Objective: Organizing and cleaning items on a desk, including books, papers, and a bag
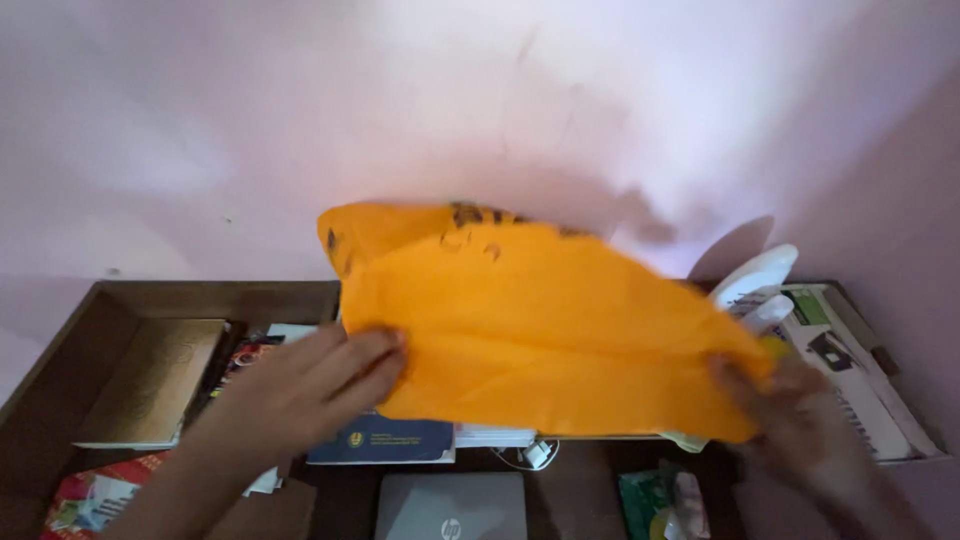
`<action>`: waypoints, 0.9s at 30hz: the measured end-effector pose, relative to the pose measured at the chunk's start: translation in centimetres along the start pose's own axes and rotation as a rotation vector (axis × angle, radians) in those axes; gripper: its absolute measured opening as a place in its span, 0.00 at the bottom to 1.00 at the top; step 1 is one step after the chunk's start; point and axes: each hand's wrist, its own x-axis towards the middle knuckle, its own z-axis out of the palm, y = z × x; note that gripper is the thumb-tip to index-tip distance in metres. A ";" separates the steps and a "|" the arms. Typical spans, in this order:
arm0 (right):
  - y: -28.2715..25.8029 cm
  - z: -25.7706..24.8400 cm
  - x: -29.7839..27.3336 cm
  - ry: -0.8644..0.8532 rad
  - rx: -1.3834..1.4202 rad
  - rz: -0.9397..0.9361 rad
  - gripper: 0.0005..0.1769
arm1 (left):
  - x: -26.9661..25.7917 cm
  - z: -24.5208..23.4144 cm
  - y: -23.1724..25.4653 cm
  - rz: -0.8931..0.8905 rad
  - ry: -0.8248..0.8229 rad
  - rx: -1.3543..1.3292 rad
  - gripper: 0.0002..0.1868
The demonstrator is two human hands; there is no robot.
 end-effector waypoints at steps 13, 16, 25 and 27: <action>-9.8 -4.2 6.4 -0.090 0.961 1.041 0.40 | -5.4 2.9 2.2 -0.131 -0.044 -0.206 0.10; -9.1 -4.1 5.6 0.001 0.860 0.715 0.57 | -5.6 2.4 2.0 -0.141 -0.020 -0.115 0.08; -7.9 -8.9 9.9 -0.003 0.409 -0.126 0.17 | -7.3 2.9 1.4 -0.229 -0.063 0.045 0.12; -8.0 -9.0 10.0 -0.054 0.417 -0.123 0.14 | -7.5 3.4 1.5 -0.272 -0.056 0.018 0.10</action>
